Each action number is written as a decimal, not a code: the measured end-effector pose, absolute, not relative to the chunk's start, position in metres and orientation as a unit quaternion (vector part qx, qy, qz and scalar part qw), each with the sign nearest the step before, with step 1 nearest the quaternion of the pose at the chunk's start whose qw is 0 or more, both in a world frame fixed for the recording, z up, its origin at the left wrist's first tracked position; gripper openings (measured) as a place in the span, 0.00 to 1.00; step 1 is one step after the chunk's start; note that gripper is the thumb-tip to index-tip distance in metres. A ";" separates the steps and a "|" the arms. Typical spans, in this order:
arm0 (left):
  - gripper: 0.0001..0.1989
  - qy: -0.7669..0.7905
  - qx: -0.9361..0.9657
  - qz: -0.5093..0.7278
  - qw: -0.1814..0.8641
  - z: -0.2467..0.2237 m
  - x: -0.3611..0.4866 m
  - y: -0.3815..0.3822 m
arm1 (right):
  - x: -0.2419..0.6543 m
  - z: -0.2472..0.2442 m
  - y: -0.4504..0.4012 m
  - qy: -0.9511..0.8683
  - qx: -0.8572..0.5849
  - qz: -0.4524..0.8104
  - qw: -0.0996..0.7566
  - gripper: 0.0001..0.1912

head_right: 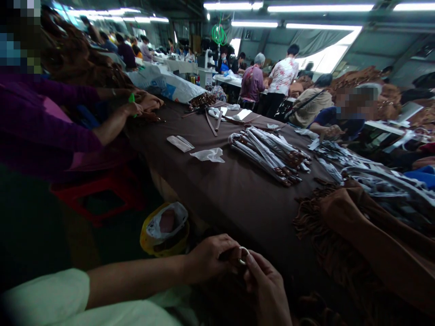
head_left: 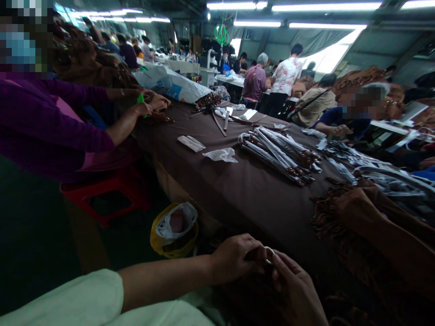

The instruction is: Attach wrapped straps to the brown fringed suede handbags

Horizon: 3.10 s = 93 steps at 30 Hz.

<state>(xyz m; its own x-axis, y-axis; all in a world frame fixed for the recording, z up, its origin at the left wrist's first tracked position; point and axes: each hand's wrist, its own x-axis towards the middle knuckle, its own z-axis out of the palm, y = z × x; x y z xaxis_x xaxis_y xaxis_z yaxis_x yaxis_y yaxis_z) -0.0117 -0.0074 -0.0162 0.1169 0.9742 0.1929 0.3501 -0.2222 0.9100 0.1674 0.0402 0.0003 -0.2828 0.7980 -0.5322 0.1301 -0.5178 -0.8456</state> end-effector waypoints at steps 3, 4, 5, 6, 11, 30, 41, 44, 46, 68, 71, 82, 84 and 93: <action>0.15 0.529 0.692 0.375 0.317 -0.022 -0.007 -0.007 | 0.165 0.015 0.035 -0.595 -0.585 0.507 0.215 0.22; 0.16 0.538 0.702 0.356 0.301 -0.025 -0.005 -0.007 | 0.162 0.020 0.032 -0.648 -0.590 0.441 0.193 0.21; 0.16 0.547 0.709 0.341 0.287 -0.027 -0.002 -0.007 | 0.160 0.024 0.029 -0.690 -0.592 0.379 0.173 0.20; 0.17 0.554 0.712 0.330 0.277 -0.029 0.000 -0.007 | 0.159 0.026 0.027 -0.720 -0.589 0.333 0.156 0.18; 0.18 0.546 0.695 0.365 0.295 -0.026 -0.001 -0.010 | 0.170 0.019 0.034 -0.662 -0.556 0.478 0.153 0.24; 0.21 0.430 0.765 0.350 0.327 -0.002 -0.021 0.005 | 0.178 0.008 0.029 -0.669 -0.498 0.505 0.223 0.21; 0.22 0.480 0.739 0.360 0.305 -0.019 -0.019 0.003 | 0.164 0.006 0.038 -0.676 -0.494 0.504 0.213 0.23; 0.23 0.507 0.721 0.343 0.325 -0.012 -0.021 0.003 | 0.162 0.005 0.041 -0.670 -0.489 0.515 0.217 0.23; 0.22 0.510 0.723 0.339 0.321 -0.010 -0.022 0.004 | 0.162 0.004 0.042 -0.665 -0.488 0.519 0.224 0.23; 0.29 0.529 0.688 0.342 0.361 -0.038 -0.013 0.010 | 0.171 -0.015 0.033 -0.535 -0.544 0.590 0.264 0.22; 0.31 0.508 0.682 0.365 0.379 -0.042 -0.014 0.008 | 0.178 -0.012 0.037 -0.486 -0.507 0.680 0.208 0.23; 0.26 0.488 0.684 0.370 0.397 -0.028 -0.020 0.011 | 0.155 -0.026 0.008 -0.407 -0.518 0.658 0.364 0.19; 0.23 0.477 0.714 0.355 0.371 -0.026 -0.022 0.013 | 0.155 -0.025 0.007 -0.441 -0.526 0.632 0.359 0.20; 0.21 0.448 0.734 0.363 0.360 -0.022 -0.020 0.014 | 0.169 -0.018 0.019 -0.521 -0.581 0.528 0.334 0.28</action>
